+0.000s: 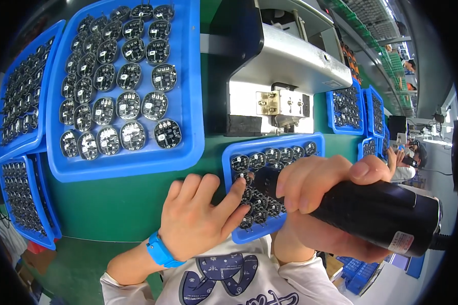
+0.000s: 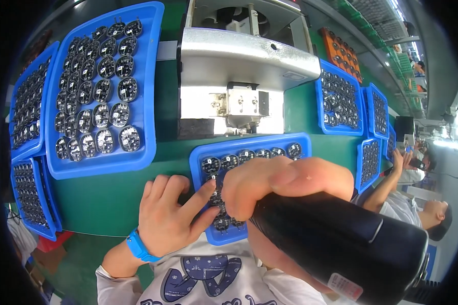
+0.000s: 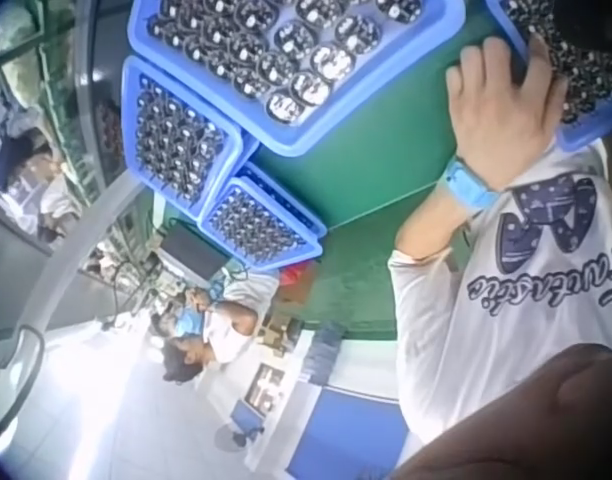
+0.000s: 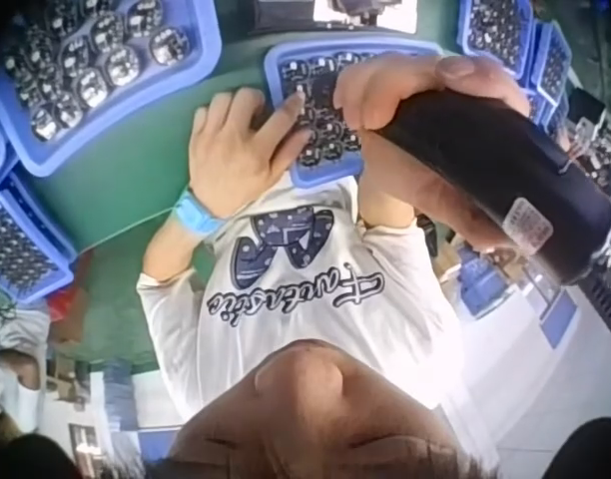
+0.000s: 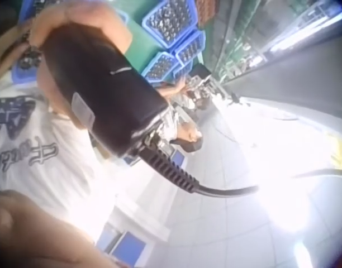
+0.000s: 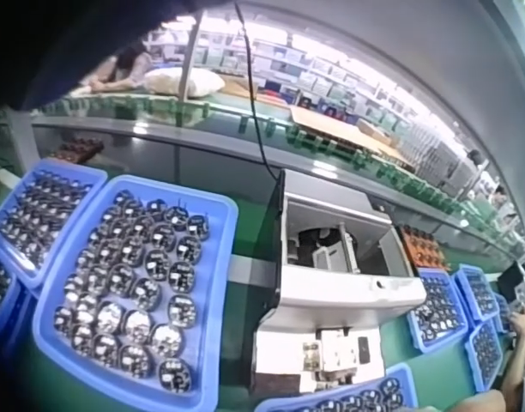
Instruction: The person screws electronics components into a base plate using an electric screwdriver.
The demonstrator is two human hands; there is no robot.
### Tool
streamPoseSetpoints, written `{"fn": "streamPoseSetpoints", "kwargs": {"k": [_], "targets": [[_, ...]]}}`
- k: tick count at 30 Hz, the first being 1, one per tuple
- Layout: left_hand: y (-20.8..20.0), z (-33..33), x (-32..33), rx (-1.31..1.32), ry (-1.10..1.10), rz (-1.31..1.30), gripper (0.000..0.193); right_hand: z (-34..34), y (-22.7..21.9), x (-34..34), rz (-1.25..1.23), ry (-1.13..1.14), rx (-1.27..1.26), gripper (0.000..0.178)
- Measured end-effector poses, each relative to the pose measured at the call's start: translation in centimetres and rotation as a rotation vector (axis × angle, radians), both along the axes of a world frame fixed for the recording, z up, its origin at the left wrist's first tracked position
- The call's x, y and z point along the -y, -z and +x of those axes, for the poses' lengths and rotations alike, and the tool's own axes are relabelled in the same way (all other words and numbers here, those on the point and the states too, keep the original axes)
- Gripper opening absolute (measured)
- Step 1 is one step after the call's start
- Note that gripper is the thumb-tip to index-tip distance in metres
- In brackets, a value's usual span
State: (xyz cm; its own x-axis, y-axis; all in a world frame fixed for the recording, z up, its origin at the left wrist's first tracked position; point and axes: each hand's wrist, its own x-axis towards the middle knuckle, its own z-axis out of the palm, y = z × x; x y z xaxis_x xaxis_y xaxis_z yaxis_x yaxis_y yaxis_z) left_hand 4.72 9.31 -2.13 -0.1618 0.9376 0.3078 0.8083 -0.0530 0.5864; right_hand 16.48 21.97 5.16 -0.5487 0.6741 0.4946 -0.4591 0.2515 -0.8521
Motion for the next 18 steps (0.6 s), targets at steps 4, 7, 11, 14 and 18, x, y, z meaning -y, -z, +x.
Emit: {"fn": "streamPoseSetpoints", "kwargs": {"k": [4,7,11,14,18], "targets": [[-0.5,0.0,0.2,0.017,0.02,-0.039,0.042,-0.2,0.3,-0.4,0.058,-0.021,-0.014,0.085],[-0.7,0.0,0.0,0.011,0.016,-0.047,0.041,-0.6,0.5,-0.6,0.139,-0.029,0.008,0.085],[-0.8,0.0,-0.1,0.015,0.012,-0.037,0.04,-0.9,0.6,-0.3,0.087,-0.006,-0.005,0.086],[-1.0,0.1,-0.2,0.019,0.017,-0.03,0.039,-0.6,0.6,-0.2,0.067,0.015,-0.018,0.087],[-1.0,0.2,-0.1,0.014,0.005,-0.016,0.038,-0.2,0.0,0.2,0.078,0.021,-0.052,0.086]]}}
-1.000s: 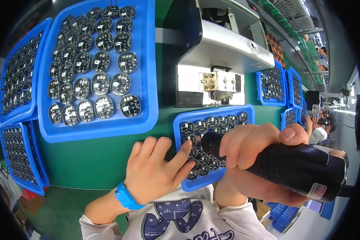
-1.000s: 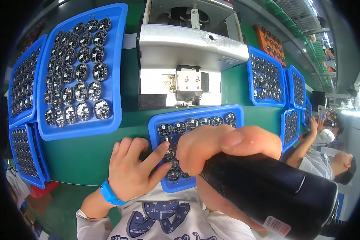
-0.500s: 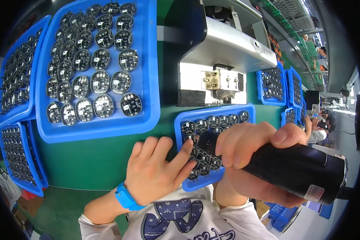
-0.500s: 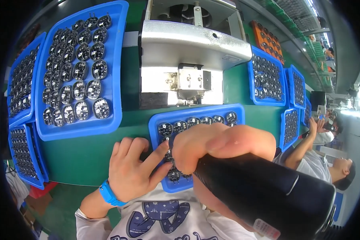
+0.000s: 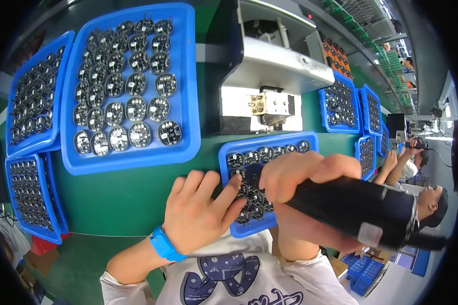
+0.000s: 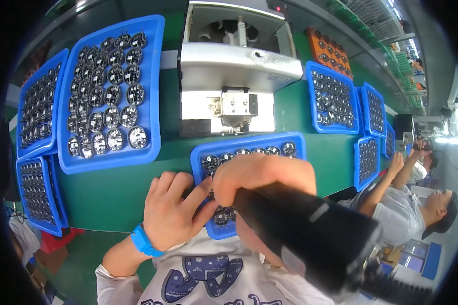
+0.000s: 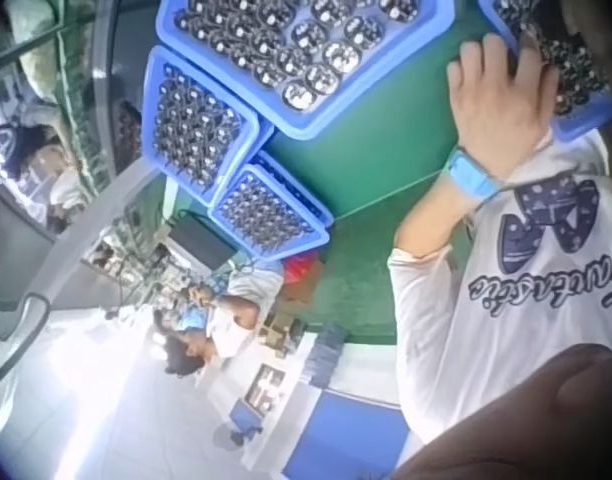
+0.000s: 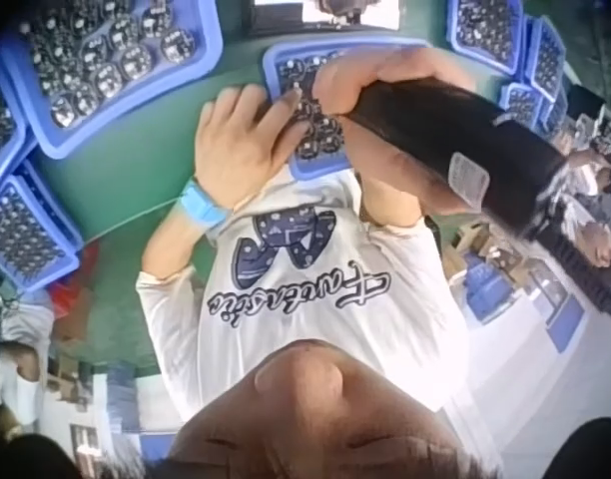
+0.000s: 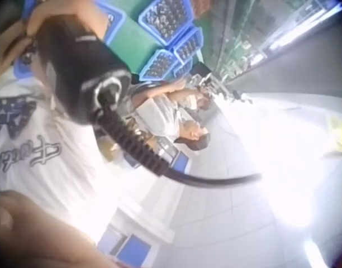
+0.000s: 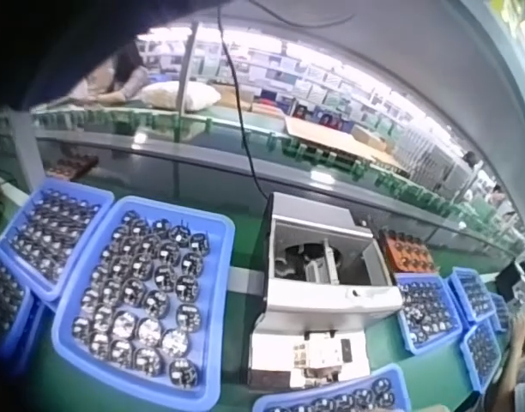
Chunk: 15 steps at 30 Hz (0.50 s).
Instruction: The person screws electronics components into a base plate using an electric screwdriver.
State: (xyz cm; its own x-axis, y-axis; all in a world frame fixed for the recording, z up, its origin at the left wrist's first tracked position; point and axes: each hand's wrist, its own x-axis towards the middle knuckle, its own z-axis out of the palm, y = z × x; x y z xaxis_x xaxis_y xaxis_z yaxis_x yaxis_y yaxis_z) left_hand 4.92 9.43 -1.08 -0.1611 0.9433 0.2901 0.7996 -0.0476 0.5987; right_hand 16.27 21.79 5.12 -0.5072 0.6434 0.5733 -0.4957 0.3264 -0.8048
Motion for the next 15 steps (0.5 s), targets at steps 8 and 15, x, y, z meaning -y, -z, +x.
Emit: {"fn": "streamPoseSetpoints", "kwargs": {"k": [8,15], "targets": [[-0.6,-0.6,-0.3,0.065,0.022,-0.009,0.036,1.6,-6.3,-3.3,-0.025,-0.122,0.0,0.079],[-1.3,-1.8,-1.7,0.173,0.086,-0.017,0.026,-2.7,-8.4,-4.5,0.088,-0.06,0.133,0.096]]}}
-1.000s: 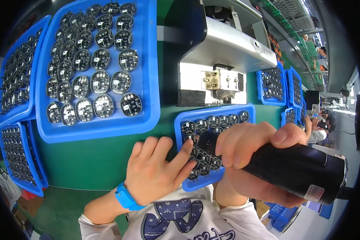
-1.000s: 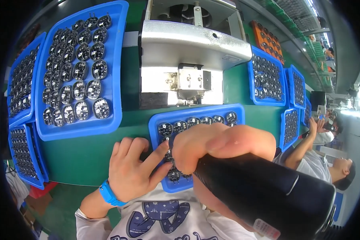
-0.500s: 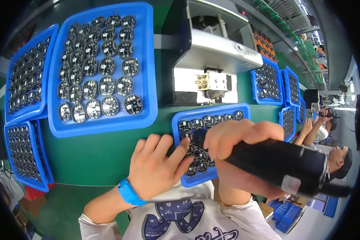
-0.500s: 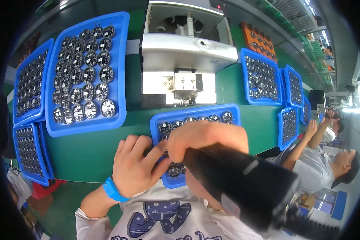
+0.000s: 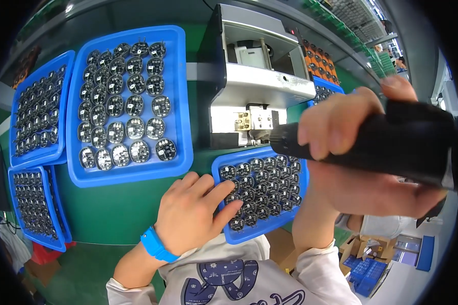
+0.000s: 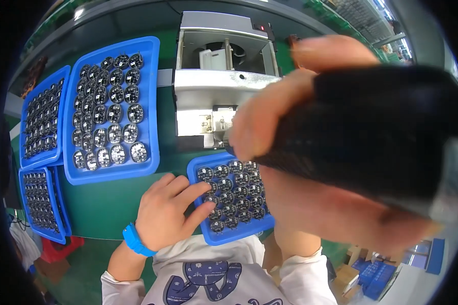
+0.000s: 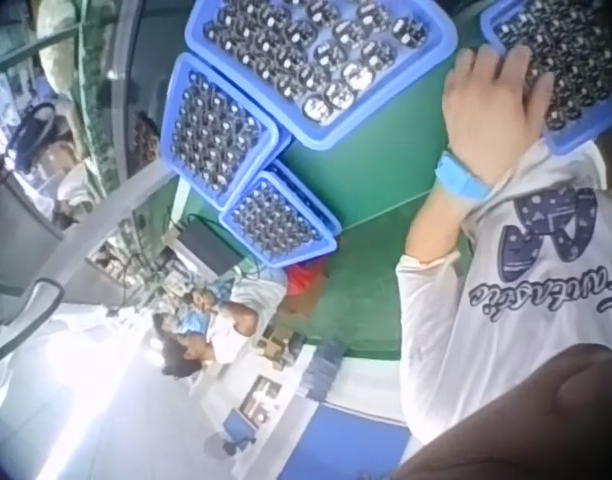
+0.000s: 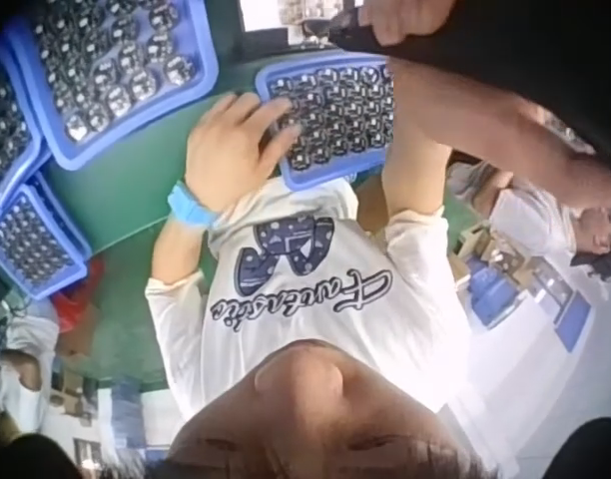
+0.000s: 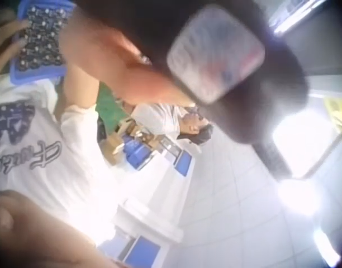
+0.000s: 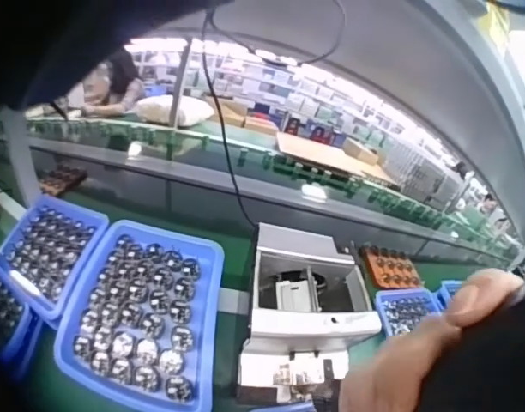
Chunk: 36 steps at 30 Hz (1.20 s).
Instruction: The person screws electronics components into a base plate using an electric screwdriver.
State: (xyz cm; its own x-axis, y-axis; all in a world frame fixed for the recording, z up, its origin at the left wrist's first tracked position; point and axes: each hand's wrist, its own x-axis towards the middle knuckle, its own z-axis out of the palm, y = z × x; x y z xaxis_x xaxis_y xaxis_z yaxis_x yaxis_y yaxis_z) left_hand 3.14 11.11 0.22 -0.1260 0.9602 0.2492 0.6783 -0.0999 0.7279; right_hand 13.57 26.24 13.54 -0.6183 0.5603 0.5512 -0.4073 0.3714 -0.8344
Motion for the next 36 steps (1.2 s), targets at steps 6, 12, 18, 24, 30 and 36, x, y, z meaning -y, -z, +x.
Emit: {"fn": "streamPoseSetpoints", "kwargs": {"k": [6,12,18,24,30,36], "targets": [[0.0,-0.7,-0.1,0.107,0.004,-0.052,0.019,-0.3,1.6,-0.6,-0.202,0.16,0.047,0.101],[-0.3,-1.5,-0.3,0.198,0.071,-0.098,0.028,3.8,3.4,1.3,-0.099,-0.037,-0.067,0.084],[-0.1,-2.0,-0.3,0.163,0.101,-0.14,0.028,3.6,3.4,2.1,-0.111,-0.006,-0.08,0.077],[0.8,-2.0,0.0,0.207,0.125,-0.051,0.036,2.0,1.8,1.1,-0.131,0.065,-0.149,0.083],[0.8,-1.2,-0.1,0.122,0.067,-0.012,0.036,0.3,0.8,-0.7,0.021,0.028,0.031,0.094],[1.0,-1.3,0.0,0.099,0.048,0.006,0.036,1.2,1.4,-0.4,-0.172,-0.025,0.028,0.082]]}}
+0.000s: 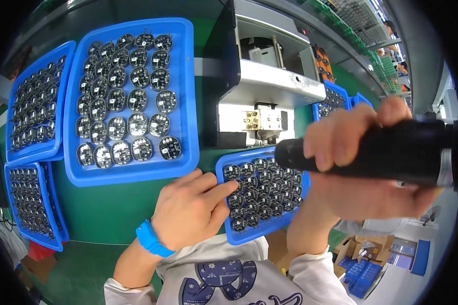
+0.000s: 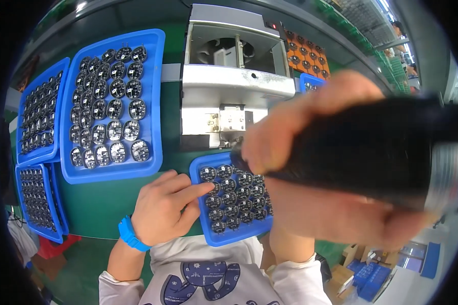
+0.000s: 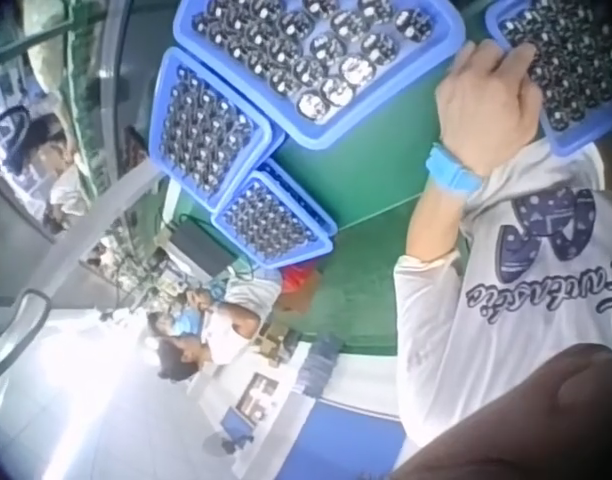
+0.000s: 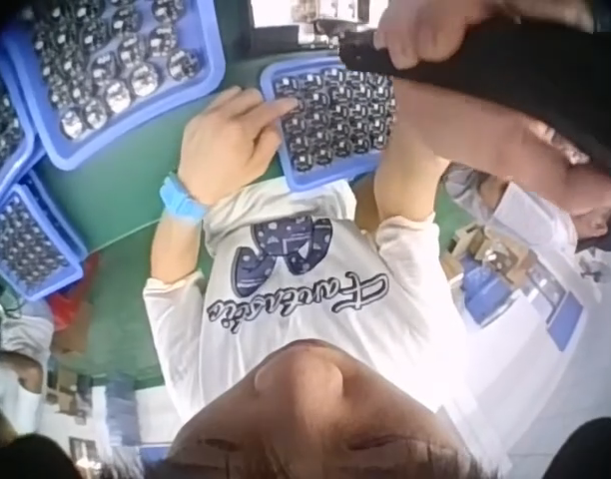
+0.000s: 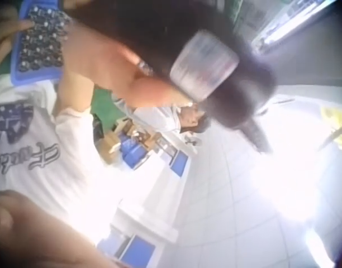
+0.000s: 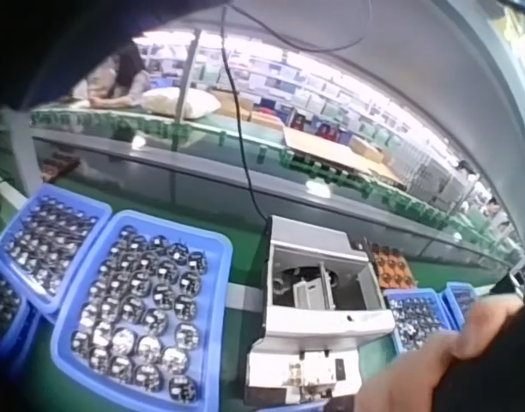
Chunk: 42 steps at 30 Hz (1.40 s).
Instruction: The person screws electronics components into a base plate using an electric screwdriver.
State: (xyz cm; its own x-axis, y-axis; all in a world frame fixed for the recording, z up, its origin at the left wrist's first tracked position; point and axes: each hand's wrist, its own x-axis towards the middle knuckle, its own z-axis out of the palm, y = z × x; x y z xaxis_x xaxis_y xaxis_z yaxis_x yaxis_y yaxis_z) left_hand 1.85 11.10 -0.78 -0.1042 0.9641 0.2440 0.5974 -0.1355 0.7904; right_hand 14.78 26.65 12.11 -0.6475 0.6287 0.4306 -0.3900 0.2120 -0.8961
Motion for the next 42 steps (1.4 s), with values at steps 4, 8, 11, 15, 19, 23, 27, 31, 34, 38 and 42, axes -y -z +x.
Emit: {"fn": "streamPoseSetpoints", "kwargs": {"k": [4,8,11,15,19,23,27,31,34,38,42], "targets": [[-0.3,0.2,0.0,0.012,-0.005,0.007,0.037,2.3,0.3,1.8,0.067,0.05,-0.075,0.075],[-0.1,0.1,-0.1,0.003,-0.006,-0.011,0.04,3.0,2.7,3.4,0.097,-0.015,-0.157,0.07],[-0.3,0.0,-0.2,0.019,0.006,-0.021,0.041,3.3,3.1,3.8,0.073,-0.025,-0.093,0.068],[-0.2,0.0,-0.2,0.034,0.012,-0.021,0.042,2.6,3.9,4.7,0.023,0.094,-0.148,0.068],[-0.1,0.0,-0.1,-0.016,0.027,-0.031,0.033,3.1,3.7,4.2,0.031,0.056,-0.116,0.069],[0.0,0.1,0.0,0.057,0.003,-0.008,0.044,3.1,3.8,4.0,0.026,-0.002,-0.118,0.067],[0.3,0.0,0.0,0.072,-0.005,-0.002,0.045,2.9,4.8,4.6,0.024,0.026,-0.078,0.069],[-0.1,0.0,-0.2,0.075,0.005,-0.022,0.044,2.1,5.6,5.8,0.0,0.098,-0.082,0.073],[-0.1,0.1,-0.2,0.076,0.001,-0.02,0.044,2.0,5.9,5.6,-0.03,0.097,-0.098,0.075],[0.0,0.1,-0.2,0.085,0.0,-0.016,0.043,1.5,6.8,5.5,-0.024,0.087,-0.135,0.077],[-0.1,0.1,-0.2,0.091,0.001,-0.015,0.043,1.1,6.8,6.1,-0.065,0.167,-0.114,0.079]]}}
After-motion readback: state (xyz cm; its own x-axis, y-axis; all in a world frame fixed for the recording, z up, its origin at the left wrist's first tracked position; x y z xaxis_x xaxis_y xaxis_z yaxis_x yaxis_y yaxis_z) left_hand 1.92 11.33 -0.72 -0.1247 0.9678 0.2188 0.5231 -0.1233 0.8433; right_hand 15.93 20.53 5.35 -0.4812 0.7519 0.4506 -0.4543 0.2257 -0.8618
